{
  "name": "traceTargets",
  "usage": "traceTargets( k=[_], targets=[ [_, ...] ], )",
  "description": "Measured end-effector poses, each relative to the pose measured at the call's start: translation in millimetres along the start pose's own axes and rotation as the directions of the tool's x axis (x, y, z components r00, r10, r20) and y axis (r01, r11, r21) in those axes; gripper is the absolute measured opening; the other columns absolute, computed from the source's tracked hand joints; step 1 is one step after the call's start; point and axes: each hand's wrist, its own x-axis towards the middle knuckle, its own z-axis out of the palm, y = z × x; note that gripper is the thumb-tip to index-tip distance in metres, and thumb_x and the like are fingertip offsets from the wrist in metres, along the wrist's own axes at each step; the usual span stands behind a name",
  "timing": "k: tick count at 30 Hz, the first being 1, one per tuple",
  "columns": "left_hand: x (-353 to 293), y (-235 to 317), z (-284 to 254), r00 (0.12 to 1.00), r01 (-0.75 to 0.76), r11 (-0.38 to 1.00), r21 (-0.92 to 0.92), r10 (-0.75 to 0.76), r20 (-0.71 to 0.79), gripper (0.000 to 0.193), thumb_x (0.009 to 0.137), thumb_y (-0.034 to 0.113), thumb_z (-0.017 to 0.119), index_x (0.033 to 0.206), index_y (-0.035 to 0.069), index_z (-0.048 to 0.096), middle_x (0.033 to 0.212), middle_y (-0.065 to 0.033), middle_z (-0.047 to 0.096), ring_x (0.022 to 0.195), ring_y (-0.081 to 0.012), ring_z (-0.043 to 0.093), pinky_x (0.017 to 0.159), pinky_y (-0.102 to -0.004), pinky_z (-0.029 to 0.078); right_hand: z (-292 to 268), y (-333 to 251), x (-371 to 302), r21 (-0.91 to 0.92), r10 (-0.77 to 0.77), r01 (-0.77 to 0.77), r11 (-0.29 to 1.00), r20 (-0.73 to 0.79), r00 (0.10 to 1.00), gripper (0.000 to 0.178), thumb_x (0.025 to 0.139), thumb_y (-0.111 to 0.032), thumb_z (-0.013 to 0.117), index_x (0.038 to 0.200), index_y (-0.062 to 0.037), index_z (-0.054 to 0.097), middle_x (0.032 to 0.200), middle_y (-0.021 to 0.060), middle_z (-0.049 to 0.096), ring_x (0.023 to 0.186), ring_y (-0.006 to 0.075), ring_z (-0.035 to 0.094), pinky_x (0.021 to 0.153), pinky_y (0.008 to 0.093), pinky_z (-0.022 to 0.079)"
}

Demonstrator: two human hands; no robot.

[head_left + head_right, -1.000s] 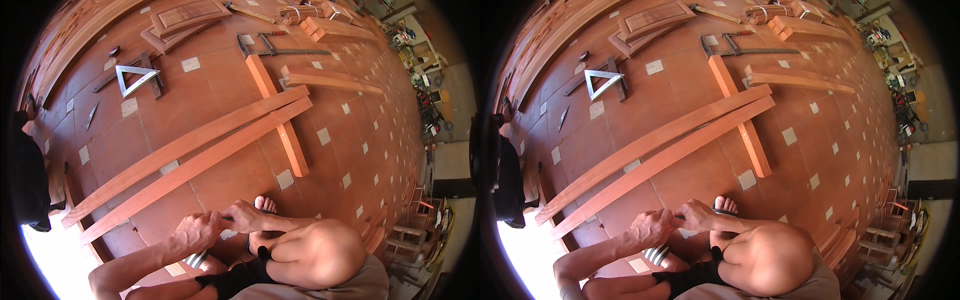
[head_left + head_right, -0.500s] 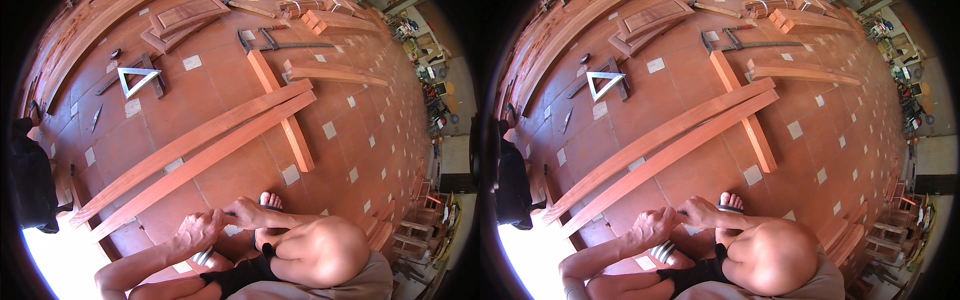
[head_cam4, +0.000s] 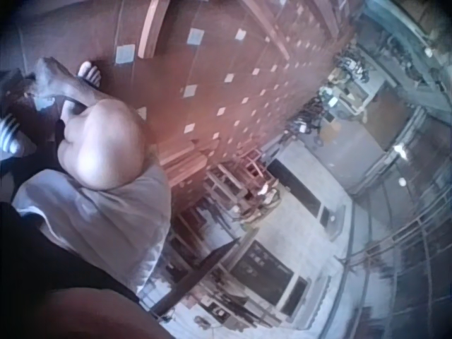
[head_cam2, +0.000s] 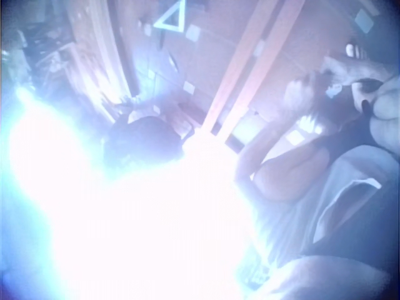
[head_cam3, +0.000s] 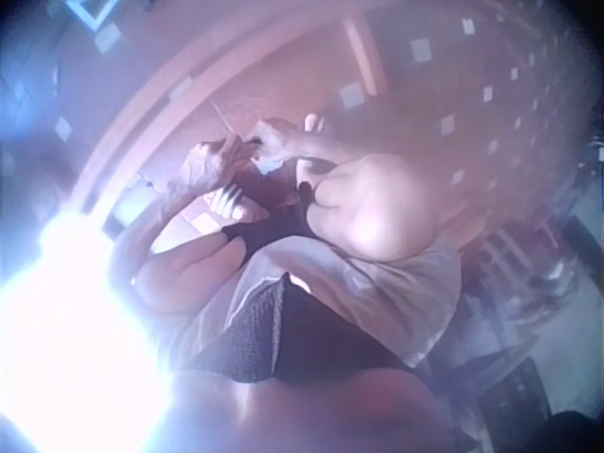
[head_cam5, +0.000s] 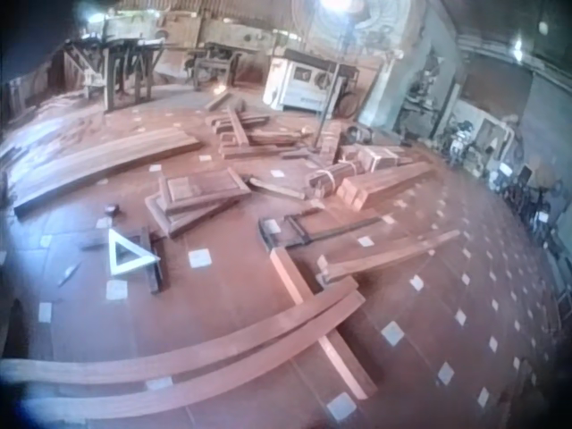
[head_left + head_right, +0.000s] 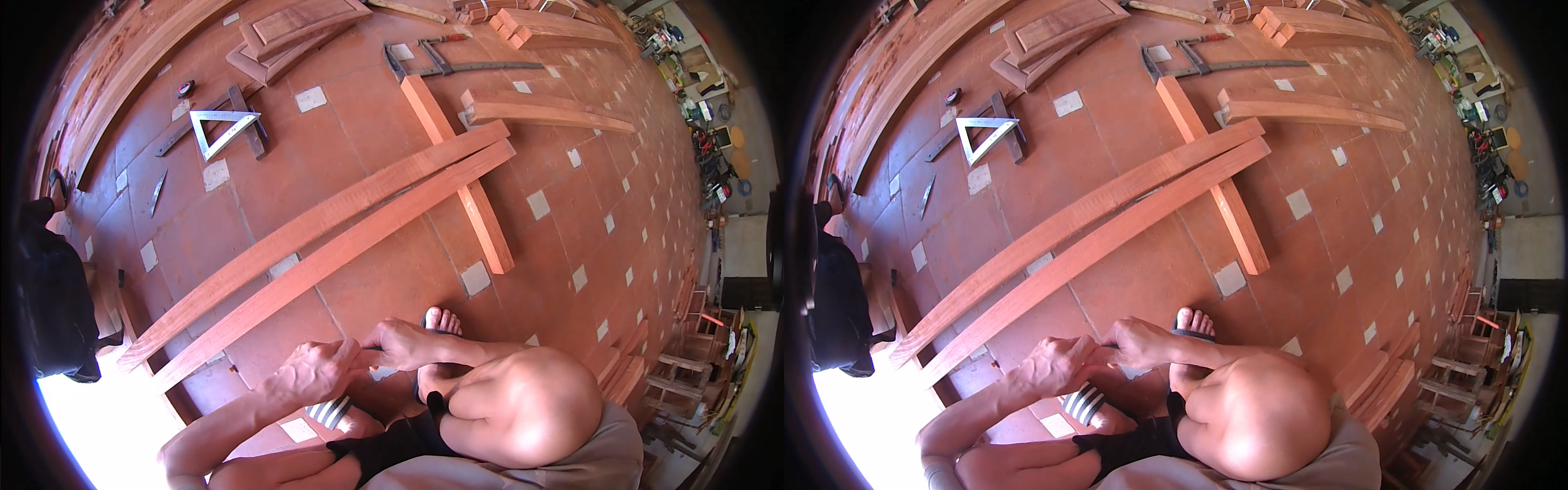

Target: The person sits on the floor and marks wooden planks with a white marker, then uses a tape measure and pencil to measure and mark additional points. They also use a square ruler to draw straight lines on the wood.

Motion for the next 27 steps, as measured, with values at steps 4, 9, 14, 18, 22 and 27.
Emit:
traceTargets(
  k=[4,9,14,18,22,27],
  targets=[
    [-1,12,-11,0.999,0.016,0.999,-0.029,-0.017,-0.036,0.022,0.094,0.014,0.078,0.104,0.003,0.062,0.079,-0.0152,0.067,0.065,-0.0391,0.071,0.056,-0.0472,0.059,4,12,-1,0.031,0.048,-0.047,0.998,-0.038,0.998,0.043,0.100,-0.045,0.055,0.090,-0.0056,0.070,0.071,-0.0003,0.055,0.065,0.0126,0.053,0.058,0.0308,0.043],
    [-22,-1,-50,0.965,0.210,0.918,0.335,-0.140,-0.222,0.021,0.093,0.013,0.080,0.098,0.002,0.063,0.077,-0.0164,0.066,0.064,-0.0373,0.071,0.054,-0.0445,0.055,-25,33,-33,0.193,0.275,-0.251,0.949,-0.114,0.955,0.052,0.105,-0.051,0.051,0.092,-0.0046,0.070,0.069,-0.0015,0.053,0.063,0.0099,0.049,0.056,0.0287,0.040],
    [-23,-21,-50,0.879,0.356,0.863,-0.357,-0.439,-0.184,0.018,0.095,0.010,0.073,0.103,-0.001,0.061,0.080,-0.0210,0.068,0.075,-0.0376,0.073,0.068,-0.0453,0.056,-38,52,-37,0.583,0.495,-0.386,0.715,-0.032,0.869,0.061,0.109,-0.058,0.047,0.095,-0.0036,0.071,0.067,-0.0027,0.051,0.060,0.0072,0.046,0.054,0.0265,0.036],
    [5,-20,-53,0.910,0.291,0.825,-0.484,-0.395,-0.127,0.018,0.100,0.015,0.067,0.104,-0.001,0.061,0.082,-0.0148,0.064,0.075,-0.0284,0.067,0.071,-0.0403,0.053,-26,52,-20,0.751,0.471,-0.359,0.554,0.073,0.879,0.068,0.112,-0.064,0.044,0.097,-0.0028,0.071,0.066,-0.0037,0.049,0.058,0.0051,0.043,0.053,0.0248,0.033],
    [26,-10,-52,0.901,0.259,0.814,-0.520,-0.397,-0.174,0.028,0.102,0.024,0.073,0.116,0.001,0.068,0.081,-0.0112,0.064,0.075,-0.0216,0.064,0.071,-0.0381,0.053,-14,50,-20,0.779,0.422,-0.330,0.532,0.094,0.902,0.056,0.112,-0.051,0.054,0.091,-0.0012,0.072,0.066,-0.0008,0.053,0.059,0.0086,0.050,0.058,0.0276,0.042],
    [31,-14,-28,0.926,0.199,0.784,-0.587,-0.346,-0.148,0.023,0.103,0.022,0.077,0.113,0.001,0.076,0.098,-0.0113,0.076,0.093,-0.0183,0.069,0.083,-0.0363,0.056,-8,50,-25,0.709,0.386,-0.406,0.576,0.202,0.900,0.069,0.116,-0.059,0.041,0.097,-0.0009,0.073,0.067,-0.0021,0.054,0.061,0.0048,0.046,0.053,0.0244,0.033]
  ],
)
